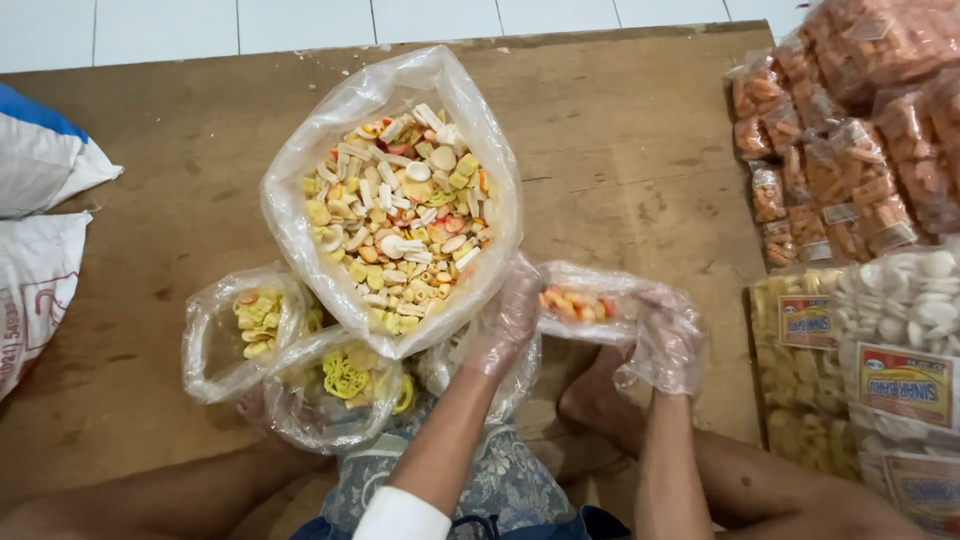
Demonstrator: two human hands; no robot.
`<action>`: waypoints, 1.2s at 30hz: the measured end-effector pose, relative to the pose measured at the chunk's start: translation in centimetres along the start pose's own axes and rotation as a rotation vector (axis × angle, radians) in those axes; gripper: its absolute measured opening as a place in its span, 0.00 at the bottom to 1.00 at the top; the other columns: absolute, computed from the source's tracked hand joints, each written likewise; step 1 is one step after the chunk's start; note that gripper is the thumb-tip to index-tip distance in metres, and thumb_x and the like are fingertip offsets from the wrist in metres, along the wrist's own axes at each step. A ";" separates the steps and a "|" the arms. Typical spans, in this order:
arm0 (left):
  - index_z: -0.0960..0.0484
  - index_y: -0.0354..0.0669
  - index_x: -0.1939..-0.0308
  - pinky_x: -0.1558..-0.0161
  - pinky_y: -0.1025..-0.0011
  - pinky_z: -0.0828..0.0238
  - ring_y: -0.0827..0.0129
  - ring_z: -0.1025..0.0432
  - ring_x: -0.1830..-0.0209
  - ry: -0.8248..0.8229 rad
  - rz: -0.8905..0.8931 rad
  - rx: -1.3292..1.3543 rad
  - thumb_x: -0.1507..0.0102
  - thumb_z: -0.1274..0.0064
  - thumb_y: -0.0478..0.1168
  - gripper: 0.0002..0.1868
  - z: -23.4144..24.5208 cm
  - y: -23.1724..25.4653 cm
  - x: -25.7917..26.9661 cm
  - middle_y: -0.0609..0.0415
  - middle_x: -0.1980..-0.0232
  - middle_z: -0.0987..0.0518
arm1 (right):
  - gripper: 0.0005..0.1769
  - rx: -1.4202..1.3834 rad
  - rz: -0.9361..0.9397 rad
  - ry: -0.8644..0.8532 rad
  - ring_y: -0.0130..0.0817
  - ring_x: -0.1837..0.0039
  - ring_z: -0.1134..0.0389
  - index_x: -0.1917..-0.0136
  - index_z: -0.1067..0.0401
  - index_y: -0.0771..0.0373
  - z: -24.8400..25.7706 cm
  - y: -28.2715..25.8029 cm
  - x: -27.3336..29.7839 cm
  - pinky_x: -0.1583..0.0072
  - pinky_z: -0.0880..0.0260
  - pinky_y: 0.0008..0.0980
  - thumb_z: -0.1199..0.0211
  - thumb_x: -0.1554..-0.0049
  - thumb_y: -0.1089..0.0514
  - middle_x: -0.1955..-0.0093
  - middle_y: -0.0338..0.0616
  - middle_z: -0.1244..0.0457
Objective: The person sits on the floor and sorts a mixed snack blend from a large plastic bag into several smaller plastic bags. They use gloved hands to scoop and distribute the snacks, occasionally adjusting the bags to ensure even distribution.
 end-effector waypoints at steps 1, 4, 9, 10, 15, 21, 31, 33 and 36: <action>0.33 0.69 0.28 0.20 0.59 0.79 0.67 0.55 0.18 -0.019 -0.226 -0.172 0.37 0.51 0.66 0.34 -0.5 -3.4 -2.3 0.60 0.18 0.46 | 0.12 -0.015 -0.027 0.004 0.34 0.43 0.29 0.45 0.23 0.60 0.1 0.9 -0.4 0.41 0.30 0.31 0.39 0.43 0.61 0.44 0.47 0.30; 0.38 0.44 0.27 0.26 0.53 0.48 0.51 0.39 0.27 0.191 -0.013 -0.114 0.39 0.54 0.64 0.42 1.7 8.8 5.6 0.42 0.28 0.33 | 0.15 -0.058 -0.113 0.011 0.34 0.47 0.31 0.43 0.26 0.58 -0.5 3.6 -2.0 0.45 0.31 0.31 0.39 0.44 0.63 0.47 0.47 0.31; 0.21 0.60 0.44 0.60 0.54 0.27 0.47 0.27 0.53 0.361 -0.627 -1.170 0.38 0.44 0.52 0.18 -3.5 2.5 4.5 0.43 0.52 0.24 | 0.21 -0.127 -0.247 0.036 0.35 0.54 0.32 0.39 0.29 0.54 -2.3 8.2 -1.2 0.52 0.32 0.32 0.39 0.47 0.65 0.51 0.47 0.32; 0.19 0.67 0.54 0.66 0.57 0.33 0.53 0.30 0.58 0.544 -0.748 -1.247 0.38 0.45 0.55 0.11 -3.7 3.1 6.8 0.49 0.55 0.27 | 0.24 -0.153 -0.289 0.041 0.35 0.56 0.33 0.38 0.30 0.53 -2.8 9.4 -0.7 0.54 0.32 0.32 0.39 0.48 0.65 0.52 0.47 0.32; 0.27 0.52 0.60 0.74 0.61 0.31 0.59 0.33 0.67 0.597 -0.580 -1.470 0.48 0.46 0.52 0.17 -4.1 -7.9 7.9 0.53 0.62 0.31 | 0.30 -0.230 -0.434 0.050 0.35 0.62 0.35 0.35 0.34 0.50 -3.5 14.0 -0.8 0.61 0.34 0.33 0.39 0.50 0.68 0.56 0.47 0.34; 0.24 0.44 0.59 0.83 0.71 0.29 0.69 0.29 0.80 0.099 -0.184 -0.918 0.32 0.54 0.37 0.04 -0.4 -11.7 8.5 0.58 0.70 0.24 | 0.40 -0.309 -0.600 0.078 0.35 0.71 0.37 0.30 0.39 0.46 -3.7 18.6 0.3 0.70 0.35 0.34 0.38 0.54 0.70 0.61 0.46 0.36; 0.38 0.39 0.27 0.36 0.51 0.38 0.46 0.34 0.36 -0.051 -0.062 -0.718 0.32 0.56 0.63 0.39 1.1 -8.7 11.0 0.39 0.33 0.31 | 0.64 -0.101 -0.945 0.784 0.55 0.18 0.59 0.18 0.56 0.61 -6.1 0.7 9.1 0.22 0.52 0.51 0.82 0.52 0.17 0.15 0.45 0.63; 0.35 0.44 0.32 0.42 0.55 0.30 0.53 0.31 0.43 -0.069 -0.038 -0.687 0.33 0.53 0.63 0.35 1.4 -6.9 11.7 0.44 0.39 0.28 | 0.61 -0.133 -0.948 0.837 0.54 0.20 0.53 0.18 0.54 0.61 -6.1 1.3 8.8 0.24 0.49 0.50 0.80 0.49 0.17 0.16 0.46 0.58; 0.35 0.48 0.32 0.44 0.56 0.26 0.57 0.29 0.44 -0.077 -0.038 -0.686 0.33 0.55 0.63 0.33 1.7 -5.6 12.0 0.47 0.40 0.27 | 0.69 -0.372 -1.075 0.590 0.55 0.21 0.48 0.18 0.50 0.52 -6.4 7.7 6.9 0.25 0.51 0.59 0.81 0.61 0.12 0.17 0.44 0.52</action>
Point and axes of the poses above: each hand's wrist, its own x-axis away from the middle knuckle, its own z-axis out of the back of the hand, y = z × x, the point moved 8 cm from there along -x, towards the middle knuckle
